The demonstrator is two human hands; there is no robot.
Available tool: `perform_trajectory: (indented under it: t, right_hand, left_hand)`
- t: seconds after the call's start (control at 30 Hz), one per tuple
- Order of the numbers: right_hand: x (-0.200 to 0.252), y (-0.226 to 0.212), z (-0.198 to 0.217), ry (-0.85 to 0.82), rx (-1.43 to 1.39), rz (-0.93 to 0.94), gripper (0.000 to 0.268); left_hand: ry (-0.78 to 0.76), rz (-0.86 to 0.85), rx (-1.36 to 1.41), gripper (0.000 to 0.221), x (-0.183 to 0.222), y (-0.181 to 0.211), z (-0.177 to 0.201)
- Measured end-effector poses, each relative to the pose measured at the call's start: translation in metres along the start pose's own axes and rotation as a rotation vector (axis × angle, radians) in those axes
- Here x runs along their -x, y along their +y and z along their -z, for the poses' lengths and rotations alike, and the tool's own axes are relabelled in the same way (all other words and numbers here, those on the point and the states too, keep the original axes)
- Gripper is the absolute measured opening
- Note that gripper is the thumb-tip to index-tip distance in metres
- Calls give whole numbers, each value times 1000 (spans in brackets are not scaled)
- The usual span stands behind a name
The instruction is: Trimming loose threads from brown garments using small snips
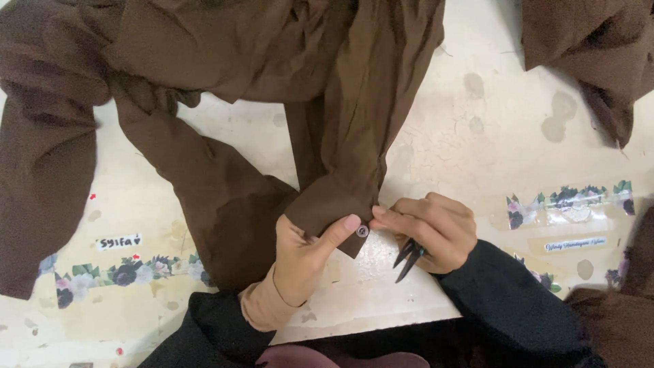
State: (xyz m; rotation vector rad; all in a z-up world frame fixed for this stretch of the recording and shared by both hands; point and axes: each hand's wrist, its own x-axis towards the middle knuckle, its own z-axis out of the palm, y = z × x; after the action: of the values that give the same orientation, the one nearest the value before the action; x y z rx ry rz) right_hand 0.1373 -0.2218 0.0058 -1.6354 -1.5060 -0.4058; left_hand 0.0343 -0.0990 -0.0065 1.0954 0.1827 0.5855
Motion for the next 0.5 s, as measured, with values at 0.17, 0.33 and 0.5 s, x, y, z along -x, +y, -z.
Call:
perform_trajectory:
  t: [0.17,0.33,0.5]
  right_hand:
    - [1,-3,-2,22,-4,-126,20]
    - [2,2,2,119,-483,-224,27]
    - [15,8,6,-36,-420,-248,16]
  left_hand:
    - [15,90,-33,12,4,-6,6]
    - [78,127,-162,15,5,-3,7]
    - [48,63,-202,10,3,3,5]
